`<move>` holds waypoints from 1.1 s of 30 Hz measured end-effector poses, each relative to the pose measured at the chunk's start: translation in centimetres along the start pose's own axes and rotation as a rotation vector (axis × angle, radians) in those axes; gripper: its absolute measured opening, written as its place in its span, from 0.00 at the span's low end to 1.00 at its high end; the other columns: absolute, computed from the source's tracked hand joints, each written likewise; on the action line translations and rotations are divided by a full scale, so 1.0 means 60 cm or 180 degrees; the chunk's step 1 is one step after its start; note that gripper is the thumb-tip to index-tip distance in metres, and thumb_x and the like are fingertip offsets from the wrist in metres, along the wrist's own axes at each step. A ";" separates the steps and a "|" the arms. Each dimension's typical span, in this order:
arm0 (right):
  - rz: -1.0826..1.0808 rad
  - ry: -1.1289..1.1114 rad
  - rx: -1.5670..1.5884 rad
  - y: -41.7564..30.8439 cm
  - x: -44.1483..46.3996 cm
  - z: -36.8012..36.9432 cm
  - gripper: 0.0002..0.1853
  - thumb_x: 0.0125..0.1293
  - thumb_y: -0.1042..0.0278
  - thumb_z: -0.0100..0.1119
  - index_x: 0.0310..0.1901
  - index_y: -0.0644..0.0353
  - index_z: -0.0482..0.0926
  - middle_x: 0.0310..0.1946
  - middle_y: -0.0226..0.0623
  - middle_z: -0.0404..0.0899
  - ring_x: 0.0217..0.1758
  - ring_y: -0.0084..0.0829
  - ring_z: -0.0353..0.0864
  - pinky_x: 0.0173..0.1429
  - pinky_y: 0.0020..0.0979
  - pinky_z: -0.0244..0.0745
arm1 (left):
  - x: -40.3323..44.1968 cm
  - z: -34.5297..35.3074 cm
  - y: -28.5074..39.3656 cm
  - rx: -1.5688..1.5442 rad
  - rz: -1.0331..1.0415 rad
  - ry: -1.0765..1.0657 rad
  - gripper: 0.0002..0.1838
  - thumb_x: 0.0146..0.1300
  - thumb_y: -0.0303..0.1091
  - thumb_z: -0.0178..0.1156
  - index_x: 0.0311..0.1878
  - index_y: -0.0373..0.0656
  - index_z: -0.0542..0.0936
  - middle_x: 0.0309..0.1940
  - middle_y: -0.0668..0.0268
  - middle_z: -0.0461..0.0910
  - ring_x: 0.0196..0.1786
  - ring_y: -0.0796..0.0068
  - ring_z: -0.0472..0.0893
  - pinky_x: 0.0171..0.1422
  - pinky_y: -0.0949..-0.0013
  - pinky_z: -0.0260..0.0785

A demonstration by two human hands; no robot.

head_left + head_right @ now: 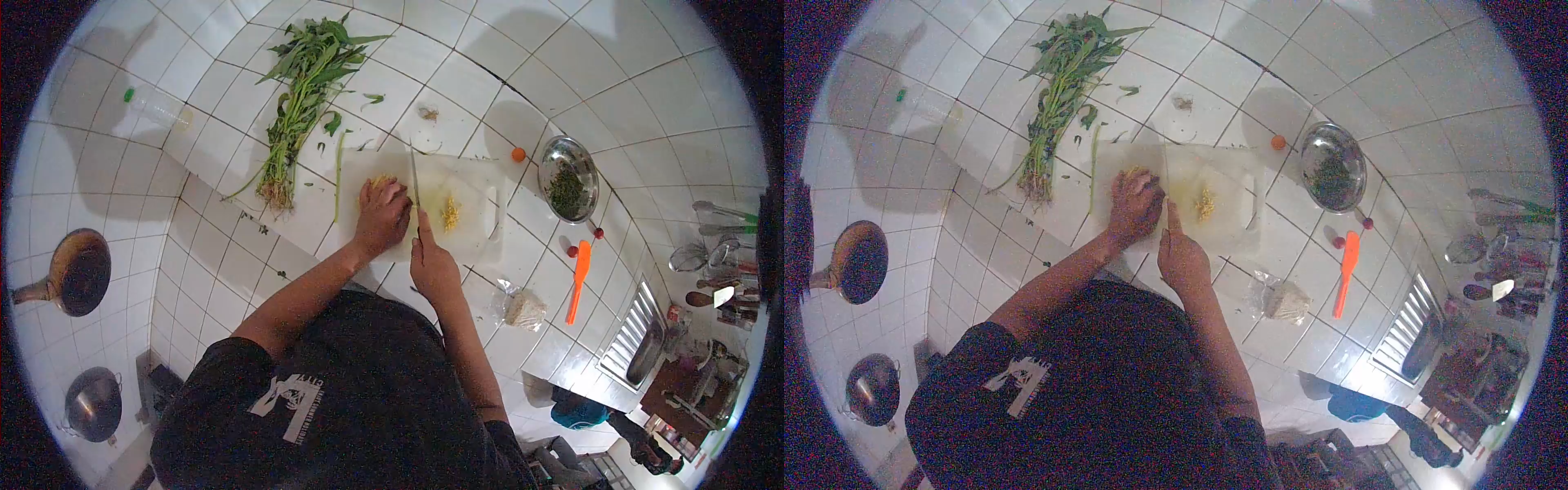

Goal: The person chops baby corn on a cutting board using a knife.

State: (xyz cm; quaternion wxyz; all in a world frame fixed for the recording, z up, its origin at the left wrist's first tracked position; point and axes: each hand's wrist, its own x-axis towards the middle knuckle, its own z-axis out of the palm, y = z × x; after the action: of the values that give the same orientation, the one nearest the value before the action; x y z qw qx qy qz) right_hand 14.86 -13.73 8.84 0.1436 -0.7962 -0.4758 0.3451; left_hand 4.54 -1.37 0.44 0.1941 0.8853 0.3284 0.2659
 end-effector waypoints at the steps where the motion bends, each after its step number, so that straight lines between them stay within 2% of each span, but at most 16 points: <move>1: 0.0002 -0.0040 0.0026 0.000 -0.002 0.001 0.36 0.77 0.60 0.43 0.82 0.50 0.43 0.29 0.63 0.82 0.32 0.65 0.83 0.40 0.61 0.77 | -0.002 -0.001 0.000 -0.0001 0.0004 -0.0082 0.11 0.63 0.34 0.64 0.46 0.43 0.82 0.56 0.61 0.76 0.72 0.55 0.69 0.78 0.34 0.47; 5: -0.0027 0.0023 0.0018 0.014 0.009 0.030 0.36 0.78 0.60 0.43 0.82 0.51 0.43 0.30 0.64 0.82 0.33 0.65 0.83 0.40 0.61 0.77 | -0.003 0.000 -0.005 0.0009 -0.0022 -0.0200 0.12 0.62 0.34 0.63 0.48 0.43 0.82 0.57 0.60 0.75 0.72 0.56 0.68 0.78 0.35 0.47; 8: -0.0395 0.0329 0.0060 0.026 0.020 0.047 0.36 0.78 0.60 0.43 0.82 0.52 0.42 0.29 0.64 0.82 0.32 0.66 0.83 0.39 0.61 0.76 | -0.008 0.011 -0.017 0.0229 0.0023 -0.0170 0.13 0.62 0.34 0.63 0.49 0.43 0.81 0.58 0.60 0.74 0.73 0.56 0.67 0.78 0.36 0.47; 11: -0.0239 0.0233 0.0173 0.018 0.018 0.028 0.37 0.77 0.60 0.45 0.82 0.50 0.42 0.29 0.63 0.82 0.32 0.65 0.83 0.37 0.61 0.76 | -0.007 0.005 -0.004 0.0166 0.0014 -0.0194 0.13 0.61 0.34 0.63 0.49 0.43 0.81 0.59 0.61 0.74 0.73 0.57 0.68 0.79 0.36 0.47; 14: -0.0099 -0.0006 0.0063 -0.001 0.006 0.010 0.39 0.76 0.60 0.48 0.82 0.48 0.41 0.28 0.62 0.82 0.31 0.65 0.82 0.36 0.61 0.76 | -0.005 0.009 -0.008 0.0071 -0.0063 0.0059 0.14 0.62 0.35 0.63 0.50 0.43 0.81 0.59 0.62 0.75 0.72 0.57 0.69 0.79 0.36 0.47; 16: -0.0186 0.0114 0.0205 0.008 0.012 0.030 0.42 0.73 0.61 0.50 0.82 0.45 0.39 0.28 0.62 0.82 0.29 0.65 0.82 0.36 0.60 0.76 | -0.010 0.014 -0.021 0.0084 0.0010 -0.0139 0.13 0.63 0.36 0.64 0.49 0.44 0.82 0.58 0.63 0.76 0.72 0.57 0.70 0.78 0.35 0.47; 20: -0.0148 0.0250 0.0214 0.018 0.027 0.042 0.44 0.71 0.65 0.51 0.82 0.46 0.38 0.26 0.62 0.82 0.28 0.64 0.82 0.35 0.60 0.76 | -0.012 0.022 -0.024 0.0277 0.0062 -0.0133 0.12 0.64 0.36 0.63 0.48 0.43 0.82 0.57 0.62 0.76 0.72 0.56 0.70 0.78 0.35 0.47; 23: -0.0044 0.0049 0.0065 0.004 0.015 0.016 0.46 0.68 0.68 0.51 0.83 0.46 0.38 0.26 0.62 0.81 0.28 0.64 0.82 0.35 0.60 0.75 | -0.006 0.004 -0.005 0.0027 0.0039 0.0085 0.12 0.63 0.36 0.63 0.48 0.42 0.82 0.58 0.61 0.76 0.72 0.56 0.69 0.79 0.36 0.47; 25: -0.0031 0.0035 0.0148 -0.003 0.008 0.014 0.45 0.69 0.68 0.51 0.83 0.46 0.37 0.26 0.62 0.81 0.28 0.64 0.82 0.35 0.60 0.76 | -0.010 0.010 -0.010 -0.0138 -0.0056 -0.0146 0.16 0.64 0.37 0.58 0.52 0.39 0.81 0.63 0.56 0.74 0.74 0.48 0.66 0.81 0.36 0.43; 28: -0.0152 0.0270 0.0234 0.005 0.023 0.045 0.45 0.69 0.68 0.50 0.82 0.48 0.37 0.26 0.62 0.82 0.29 0.64 0.82 0.36 0.60 0.77 | -0.013 0.017 -0.023 0.0139 0.0073 -0.0183 0.17 0.65 0.37 0.59 0.53 0.39 0.81 0.62 0.56 0.74 0.73 0.48 0.66 0.81 0.37 0.43; 32: -0.0137 0.0207 0.0118 0.003 0.022 0.036 0.46 0.68 0.67 0.50 0.82 0.50 0.36 0.27 0.63 0.82 0.29 0.65 0.82 0.36 0.60 0.77 | -0.011 0.007 -0.015 0.0148 -0.0004 -0.0342 0.16 0.65 0.36 0.57 0.53 0.39 0.81 0.61 0.56 0.75 0.73 0.48 0.67 0.81 0.38 0.45; 33: -0.0081 0.0099 0.0075 -0.005 0.016 0.025 0.46 0.68 0.66 0.50 0.82 0.49 0.36 0.27 0.63 0.82 0.29 0.65 0.82 0.36 0.60 0.77 | -0.011 0.010 -0.012 0.0034 -0.0025 -0.0179 0.16 0.65 0.36 0.57 0.53 0.39 0.81 0.61 0.56 0.76 0.72 0.48 0.68 0.80 0.37 0.46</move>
State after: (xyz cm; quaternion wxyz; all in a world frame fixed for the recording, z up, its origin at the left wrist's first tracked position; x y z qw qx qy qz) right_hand 13.94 -12.94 7.52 0.1646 -0.7936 -0.4795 0.3364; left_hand 4.11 -1.43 -0.62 0.1996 0.8921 0.3278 0.2383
